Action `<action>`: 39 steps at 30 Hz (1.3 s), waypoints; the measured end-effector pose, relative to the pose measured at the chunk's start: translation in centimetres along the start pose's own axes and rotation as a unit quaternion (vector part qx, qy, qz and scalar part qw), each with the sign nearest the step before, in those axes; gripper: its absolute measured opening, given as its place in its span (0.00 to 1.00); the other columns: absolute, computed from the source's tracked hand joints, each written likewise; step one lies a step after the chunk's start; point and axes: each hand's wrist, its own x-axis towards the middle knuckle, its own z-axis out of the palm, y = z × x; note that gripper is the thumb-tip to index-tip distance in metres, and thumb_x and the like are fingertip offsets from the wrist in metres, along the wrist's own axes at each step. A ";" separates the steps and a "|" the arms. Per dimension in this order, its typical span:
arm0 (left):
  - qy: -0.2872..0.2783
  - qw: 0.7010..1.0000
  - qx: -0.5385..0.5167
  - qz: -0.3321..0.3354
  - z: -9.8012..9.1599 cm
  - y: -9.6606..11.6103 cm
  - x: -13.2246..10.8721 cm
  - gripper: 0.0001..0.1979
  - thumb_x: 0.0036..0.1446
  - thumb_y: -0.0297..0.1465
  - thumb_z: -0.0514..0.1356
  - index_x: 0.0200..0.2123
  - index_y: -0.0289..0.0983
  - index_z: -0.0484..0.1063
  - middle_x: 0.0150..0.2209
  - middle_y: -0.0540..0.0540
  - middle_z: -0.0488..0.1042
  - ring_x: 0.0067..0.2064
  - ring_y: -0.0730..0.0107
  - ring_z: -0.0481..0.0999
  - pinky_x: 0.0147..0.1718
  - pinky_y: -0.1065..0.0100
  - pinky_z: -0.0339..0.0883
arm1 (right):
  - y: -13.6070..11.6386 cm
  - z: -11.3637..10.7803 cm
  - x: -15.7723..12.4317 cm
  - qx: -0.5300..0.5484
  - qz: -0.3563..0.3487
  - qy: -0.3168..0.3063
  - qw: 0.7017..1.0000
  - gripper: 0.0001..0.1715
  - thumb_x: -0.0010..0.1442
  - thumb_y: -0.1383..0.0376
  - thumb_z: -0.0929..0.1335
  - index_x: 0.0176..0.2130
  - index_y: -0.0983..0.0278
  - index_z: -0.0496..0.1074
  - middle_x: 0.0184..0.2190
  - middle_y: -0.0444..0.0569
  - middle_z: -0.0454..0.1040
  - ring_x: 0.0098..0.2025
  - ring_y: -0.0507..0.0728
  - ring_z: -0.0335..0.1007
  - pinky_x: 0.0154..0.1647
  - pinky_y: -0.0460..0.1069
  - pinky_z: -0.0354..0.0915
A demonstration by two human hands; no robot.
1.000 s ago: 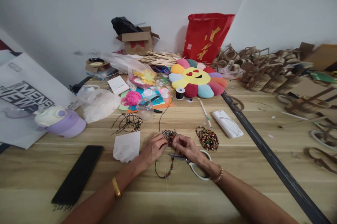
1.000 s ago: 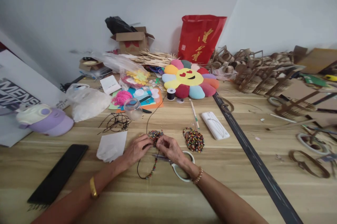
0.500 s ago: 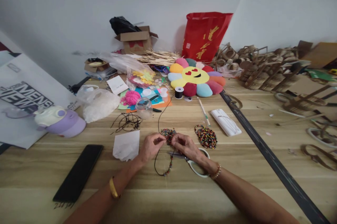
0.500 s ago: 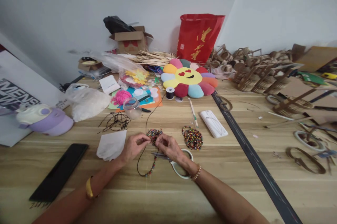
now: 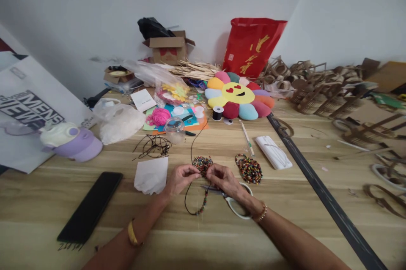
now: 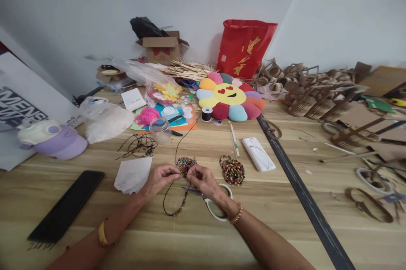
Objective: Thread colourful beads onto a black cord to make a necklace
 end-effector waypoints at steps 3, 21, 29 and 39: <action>-0.021 0.999 -0.028 -0.014 -0.1 -0.2 0.0 0.11 0.44 0.35 0.67 0.28 0.33 0.75 0.28 0.45 0.80 0.30 0.67 0.77 0.32 0.69 0.70 | 0.3 -0.1 0.0 -0.014 -0.003 -0.005 1.000 0.23 0.54 0.47 0.68 0.28 0.65 0.65 0.19 0.39 0.60 0.19 0.46 0.51 0.19 0.43 0.49; -0.068 0.995 -0.061 -0.045 -0.3 -0.1 0.0 0.11 0.42 0.33 0.68 0.28 0.32 0.74 0.25 0.48 0.75 0.27 0.73 0.72 0.28 0.72 0.64 | 0.4 0.2 -0.5 -0.113 -0.027 -0.023 0.993 0.14 0.58 0.57 0.67 0.29 0.67 0.68 0.22 0.42 0.64 0.24 0.49 0.56 0.25 0.44 0.52; -0.076 0.993 -0.071 -0.050 -0.4 -0.2 -0.1 0.12 0.41 0.33 0.69 0.28 0.32 0.74 0.26 0.47 0.76 0.29 0.73 0.72 0.30 0.72 0.64 | 0.4 0.0 -0.4 -0.136 -0.018 -0.033 0.990 0.16 0.58 0.56 0.67 0.29 0.67 0.67 0.23 0.42 0.64 0.25 0.49 0.56 0.26 0.44 0.53; -0.084 0.993 -0.065 -0.042 -0.5 -0.4 -0.1 0.12 0.43 0.33 0.68 0.29 0.31 0.74 0.26 0.48 0.75 0.29 0.72 0.72 0.31 0.72 0.64 | 0.5 0.2 -0.4 -0.132 -0.018 -0.037 0.990 0.16 0.59 0.56 0.66 0.29 0.67 0.67 0.23 0.42 0.63 0.24 0.49 0.55 0.25 0.44 0.52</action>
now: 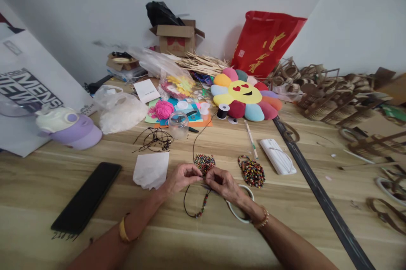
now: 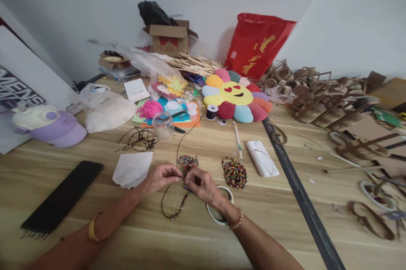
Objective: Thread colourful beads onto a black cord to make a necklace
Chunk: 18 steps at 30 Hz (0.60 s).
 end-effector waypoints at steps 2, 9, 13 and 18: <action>-0.003 1.000 -0.001 -0.001 0.0 -0.2 0.0 0.12 0.43 0.33 0.68 0.29 0.31 0.74 0.27 0.47 0.75 0.29 0.72 0.72 0.31 0.71 0.64 | 0.0 0.0 0.0 -0.005 -0.001 0.000 1.000 0.16 0.58 0.56 0.67 0.29 0.67 0.67 0.23 0.43 0.64 0.25 0.49 0.56 0.26 0.44 0.53; -0.005 1.000 -0.004 -0.004 -0.1 -0.3 0.1 0.11 0.42 0.32 0.67 0.30 0.31 0.75 0.27 0.48 0.75 0.30 0.72 0.72 0.32 0.71 0.64 | 0.1 0.0 0.0 -0.007 -0.004 0.000 1.000 0.15 0.59 0.57 0.67 0.29 0.67 0.67 0.23 0.42 0.63 0.24 0.49 0.55 0.25 0.44 0.52; -0.009 1.000 -0.022 -0.006 0.0 -0.3 0.1 0.10 0.42 0.31 0.67 0.29 0.31 0.75 0.27 0.48 0.75 0.29 0.73 0.72 0.32 0.72 0.63 | 0.2 0.0 0.0 -0.014 -0.006 0.002 1.000 0.14 0.59 0.58 0.67 0.29 0.67 0.68 0.23 0.42 0.63 0.24 0.48 0.55 0.25 0.44 0.52; -0.022 0.999 -0.026 0.009 0.0 -0.8 0.2 0.10 0.43 0.31 0.67 0.29 0.32 0.75 0.27 0.49 0.75 0.29 0.74 0.72 0.31 0.72 0.63 | 0.3 0.0 0.0 -0.015 -0.009 -0.003 1.000 0.13 0.59 0.59 0.66 0.30 0.67 0.68 0.23 0.42 0.64 0.24 0.49 0.56 0.25 0.44 0.53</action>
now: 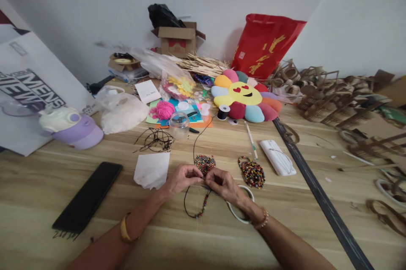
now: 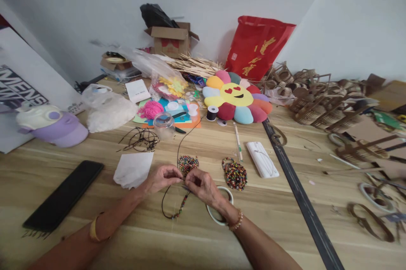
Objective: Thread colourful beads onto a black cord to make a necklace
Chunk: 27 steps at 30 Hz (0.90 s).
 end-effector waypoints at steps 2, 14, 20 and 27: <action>-0.004 1.000 0.005 0.005 -0.1 -0.2 0.0 0.10 0.43 0.31 0.67 0.29 0.32 0.75 0.27 0.48 0.75 0.29 0.73 0.72 0.31 0.72 0.64 | 0.0 0.0 0.0 -0.007 -0.002 0.000 1.000 0.13 0.59 0.59 0.66 0.30 0.67 0.68 0.23 0.42 0.64 0.24 0.49 0.56 0.25 0.44 0.53; 0.005 1.000 0.027 0.003 0.3 0.3 -0.2 0.10 0.40 0.31 0.69 0.27 0.32 0.75 0.26 0.47 0.76 0.29 0.72 0.73 0.32 0.71 0.65 | 0.5 0.2 -0.1 0.004 -0.012 -0.007 1.000 0.13 0.58 0.58 0.69 0.31 0.67 0.70 0.23 0.43 0.66 0.25 0.49 0.58 0.26 0.44 0.56; 0.010 0.999 0.037 0.009 0.3 0.7 -0.4 0.09 0.40 0.31 0.68 0.23 0.32 0.75 0.23 0.49 0.75 0.26 0.74 0.71 0.28 0.73 0.63 | 0.2 0.3 -0.2 0.015 -0.014 0.001 1.000 0.14 0.56 0.57 0.70 0.34 0.66 0.70 0.24 0.42 0.66 0.25 0.49 0.58 0.26 0.44 0.57; -0.015 0.998 0.056 0.026 0.0 0.7 -0.4 0.08 0.45 0.32 0.66 0.26 0.32 0.76 0.25 0.47 0.76 0.27 0.72 0.71 0.29 0.72 0.63 | -0.5 0.1 -0.2 -0.054 -0.064 0.001 0.996 0.12 0.59 0.59 0.67 0.33 0.66 0.73 0.27 0.47 0.70 0.27 0.51 0.62 0.27 0.45 0.59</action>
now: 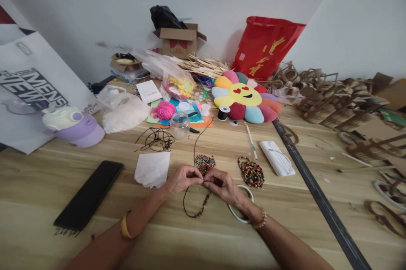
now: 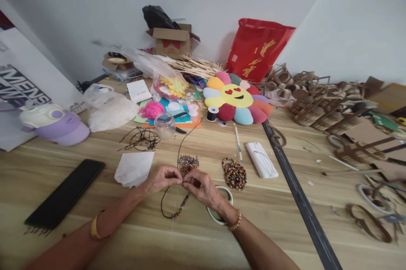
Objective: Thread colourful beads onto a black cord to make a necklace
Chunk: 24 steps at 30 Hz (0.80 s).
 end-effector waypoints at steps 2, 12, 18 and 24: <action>0.009 1.000 0.004 -0.002 -0.1 -0.1 0.1 0.08 0.45 0.33 0.65 0.26 0.31 0.76 0.25 0.47 0.76 0.27 0.72 0.70 0.29 0.72 0.62 | -0.2 -0.1 0.0 -0.021 -0.023 -0.019 0.999 0.10 0.59 0.61 0.67 0.32 0.66 0.72 0.27 0.47 0.70 0.27 0.51 0.62 0.28 0.45 0.59; 0.040 0.998 -0.037 -0.009 -0.5 0.6 0.0 0.11 0.44 0.35 0.67 0.25 0.32 0.75 0.24 0.49 0.74 0.26 0.74 0.68 0.27 0.73 0.58 | -0.4 -0.1 -0.1 -0.007 -0.011 -0.025 1.000 0.12 0.60 0.59 0.66 0.31 0.66 0.69 0.26 0.45 0.67 0.26 0.50 0.59 0.27 0.45 0.57; 0.029 0.999 -0.041 -0.019 -0.2 0.7 -0.1 0.11 0.43 0.35 0.68 0.25 0.32 0.75 0.24 0.48 0.75 0.27 0.73 0.70 0.29 0.72 0.61 | -0.2 0.1 -0.2 0.055 0.034 -0.023 0.998 0.13 0.59 0.58 0.68 0.37 0.66 0.69 0.23 0.41 0.64 0.22 0.48 0.55 0.23 0.43 0.54; 0.003 0.999 -0.036 -0.007 -0.1 -0.2 0.0 0.12 0.43 0.35 0.69 0.26 0.31 0.76 0.24 0.47 0.76 0.26 0.73 0.71 0.27 0.73 0.62 | 0.3 0.2 -0.2 0.061 0.041 -0.007 0.997 0.15 0.57 0.56 0.69 0.33 0.66 0.71 0.23 0.43 0.67 0.24 0.49 0.58 0.25 0.44 0.56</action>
